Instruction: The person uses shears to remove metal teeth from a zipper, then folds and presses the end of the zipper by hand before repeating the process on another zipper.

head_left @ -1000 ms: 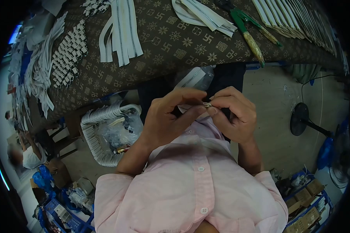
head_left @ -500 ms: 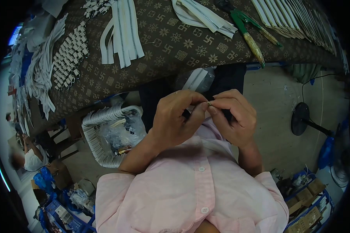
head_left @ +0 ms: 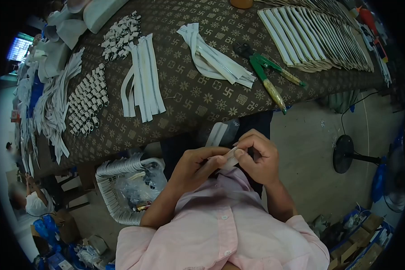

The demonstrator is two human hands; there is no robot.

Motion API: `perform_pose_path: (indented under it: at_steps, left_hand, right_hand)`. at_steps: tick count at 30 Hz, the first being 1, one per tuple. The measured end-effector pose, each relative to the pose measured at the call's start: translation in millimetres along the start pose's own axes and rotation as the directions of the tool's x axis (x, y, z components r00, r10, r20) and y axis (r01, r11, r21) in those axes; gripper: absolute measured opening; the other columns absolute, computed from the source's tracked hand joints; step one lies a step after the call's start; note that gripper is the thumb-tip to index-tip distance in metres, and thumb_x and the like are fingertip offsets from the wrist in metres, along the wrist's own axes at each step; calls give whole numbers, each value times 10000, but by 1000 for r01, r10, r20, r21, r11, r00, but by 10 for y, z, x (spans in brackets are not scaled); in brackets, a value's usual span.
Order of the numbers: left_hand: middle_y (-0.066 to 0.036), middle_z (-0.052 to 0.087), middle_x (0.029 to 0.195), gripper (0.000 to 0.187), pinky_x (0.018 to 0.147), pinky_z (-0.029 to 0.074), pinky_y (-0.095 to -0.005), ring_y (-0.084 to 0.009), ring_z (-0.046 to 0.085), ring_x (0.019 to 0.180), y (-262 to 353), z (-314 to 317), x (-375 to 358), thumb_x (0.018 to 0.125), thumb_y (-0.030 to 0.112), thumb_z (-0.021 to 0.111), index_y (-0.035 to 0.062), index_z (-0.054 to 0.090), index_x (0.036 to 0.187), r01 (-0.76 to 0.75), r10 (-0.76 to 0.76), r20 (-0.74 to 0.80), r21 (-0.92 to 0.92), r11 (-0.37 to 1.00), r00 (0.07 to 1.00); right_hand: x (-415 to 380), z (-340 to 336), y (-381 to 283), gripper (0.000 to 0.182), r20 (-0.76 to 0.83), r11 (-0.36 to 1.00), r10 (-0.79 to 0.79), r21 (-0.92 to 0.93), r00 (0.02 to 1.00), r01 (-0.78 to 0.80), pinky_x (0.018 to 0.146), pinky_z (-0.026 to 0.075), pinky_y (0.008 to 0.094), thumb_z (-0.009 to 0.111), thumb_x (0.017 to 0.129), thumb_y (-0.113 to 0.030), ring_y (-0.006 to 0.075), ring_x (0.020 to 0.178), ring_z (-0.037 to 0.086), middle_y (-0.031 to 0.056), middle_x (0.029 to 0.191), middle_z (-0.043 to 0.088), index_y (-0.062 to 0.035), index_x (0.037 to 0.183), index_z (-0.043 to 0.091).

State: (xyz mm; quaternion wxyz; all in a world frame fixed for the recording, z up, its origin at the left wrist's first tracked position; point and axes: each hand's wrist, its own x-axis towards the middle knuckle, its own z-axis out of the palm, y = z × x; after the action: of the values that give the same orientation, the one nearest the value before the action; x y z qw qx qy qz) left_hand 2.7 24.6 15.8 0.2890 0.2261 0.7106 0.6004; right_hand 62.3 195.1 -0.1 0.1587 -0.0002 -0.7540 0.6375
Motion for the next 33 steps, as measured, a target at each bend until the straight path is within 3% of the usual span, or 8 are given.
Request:
perform_pose_path:
  at_steps: [7, 9, 10, 12, 18, 22, 26, 33]
  left_hand:
    - [-88, 627, 732, 177, 556, 488, -223, -102, 602, 663, -48, 48, 0, 870, 131, 564, -43, 583, 897, 96, -86, 44, -342, 935, 995]
    - [-105, 626, 729, 178, 548, 508, -232, -124, 621, 676, -34, 13, -13, 878, 141, 553, -36, 567, 886, 96, -117, -12, -493, 865, 993]
    - [-119, 626, 726, 178, 538, 519, -245, -144, 630, 670, -49, -13, -17, 888, 156, 536, -22, 551, 884, 95, -119, -12, -528, 844, 993]
    - [-133, 626, 724, 180, 527, 531, -258, -164, 638, 663, -58, -46, -30, 898, 170, 518, -9, 534, 883, 82, -114, -23, -563, 822, 993]
    - [-126, 626, 707, 242, 549, 528, -253, -154, 628, 602, -80, -104, -81, 910, 201, 497, -27, 537, 979, 54, -128, -82, -600, 799, 988]
    - [-99, 617, 676, 245, 549, 517, -243, -136, 618, 584, -121, -153, -129, 901, 207, 518, -26, 574, 947, 72, -157, -114, -537, 841, 981]
    - [-77, 606, 637, 213, 512, 489, -225, -116, 594, 541, -198, -166, -78, 882, 191, 553, -17, 593, 905, 42, -171, -172, -576, 816, 970]
    - [-50, 590, 597, 142, 472, 450, -209, -92, 568, 505, -205, -213, -23, 841, 133, 601, -9, 603, 833, 131, -233, -114, -561, 817, 966]
  right_hand:
    - [409, -517, -35, 335, -2, 953, -103, -286, 995, 99, 755, 439, 318, 688, 745, -191, 240, 875, 555, 148, 942, 578, 12, 993, 590]
    - [664, -711, 86, 646, -40, 483, -286, -869, 957, 108, 916, 366, 406, 705, 720, -331, 321, 1086, 444, 200, 1158, 474, 9, 1209, 455]
    - [705, -810, 234, 646, -36, 489, -290, -864, 956, 116, 916, 366, 406, 705, 720, -331, 321, 1086, 444, 200, 1158, 474, 9, 1209, 455]
    - [757, -937, 508, 925, -38, 191, 79, -980, 996, -53, 985, 302, 446, 723, 660, -430, 359, 1212, 330, 211, 1306, 339, -48, 1361, 257]
    - [730, -967, 345, 767, -6, 65, 219, -998, 976, -21, 981, 320, 457, 651, 721, -184, 358, 1177, 379, 223, 1256, 385, -23, 1357, 254]
    - [532, -1141, 253, 681, -90, 277, 222, -949, 971, -152, 972, 337, 419, 548, 709, -29, 321, 1138, 436, 206, 1200, 441, -14, 1341, 295]
    - [-219, -814, 256, 529, -84, 916, 73, -389, 994, -100, 868, 392, 357, 529, 729, 20, 296, 988, 500, 171, 1096, 487, 18, 1242, 398]
    - [-706, -275, 126, 525, 158, 905, 346, -317, 925, -284, 878, 370, 333, 621, 730, -101, 233, 970, 482, 143, 1102, 485, -1, 1205, 421]
